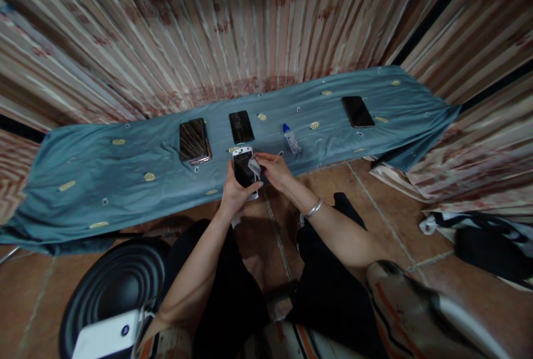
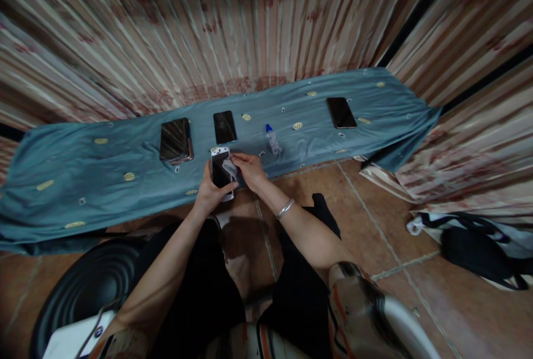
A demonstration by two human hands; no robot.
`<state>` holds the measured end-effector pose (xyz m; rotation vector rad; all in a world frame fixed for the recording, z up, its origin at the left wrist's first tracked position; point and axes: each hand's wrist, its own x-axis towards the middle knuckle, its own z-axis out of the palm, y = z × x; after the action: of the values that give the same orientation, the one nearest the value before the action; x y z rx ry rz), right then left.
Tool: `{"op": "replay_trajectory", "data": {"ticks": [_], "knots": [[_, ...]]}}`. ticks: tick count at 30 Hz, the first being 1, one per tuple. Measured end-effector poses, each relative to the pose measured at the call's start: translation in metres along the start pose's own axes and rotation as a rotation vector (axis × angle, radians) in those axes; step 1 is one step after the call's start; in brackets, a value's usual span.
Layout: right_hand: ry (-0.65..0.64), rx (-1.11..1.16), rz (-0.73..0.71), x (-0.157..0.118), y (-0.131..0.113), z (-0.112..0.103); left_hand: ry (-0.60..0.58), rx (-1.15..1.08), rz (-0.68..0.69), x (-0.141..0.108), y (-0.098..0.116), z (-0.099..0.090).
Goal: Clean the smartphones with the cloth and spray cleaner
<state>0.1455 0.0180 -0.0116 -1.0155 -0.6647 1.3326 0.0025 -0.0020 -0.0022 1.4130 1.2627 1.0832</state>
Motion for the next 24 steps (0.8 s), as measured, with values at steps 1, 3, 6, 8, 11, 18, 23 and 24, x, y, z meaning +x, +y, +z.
{"op": "replay_trajectory", "data": {"ticks": [1, 3, 6, 8, 11, 18, 23, 24], "knots": [[-0.006, 0.021, 0.019, -0.002, -0.001, 0.001, 0.002, 0.002, -0.006, 0.000, 0.000, 0.000], [-0.017, 0.035, 0.025, -0.006, -0.002, 0.003, -0.005, -0.025, -0.023, 0.000, -0.002, 0.001], [-0.073, -0.021, -0.018, -0.014, -0.002, 0.005, -0.050, -0.190, -0.115, 0.000, -0.001, 0.002], [-0.110, -0.087, -0.051, -0.018, 0.000, 0.006, -0.080, -0.333, -0.234, -0.001, 0.001, 0.004], [-0.118, -0.265, -0.131, -0.019, 0.004, 0.006, -0.099, -0.475, -0.368, -0.003, 0.006, 0.007], [-0.155, -0.783, -0.445, -0.014, 0.003, -0.002, -0.163, -0.580, -0.523, -0.010, 0.012, 0.011], [-0.243, -0.944, -0.579, -0.024, 0.003, 0.001, -0.144, -0.626, -0.541, -0.011, 0.011, 0.010], [-0.270, -0.959, -0.606, -0.027, 0.004, 0.002, -0.128, -0.636, -0.538, -0.010, 0.010, 0.009]]}}
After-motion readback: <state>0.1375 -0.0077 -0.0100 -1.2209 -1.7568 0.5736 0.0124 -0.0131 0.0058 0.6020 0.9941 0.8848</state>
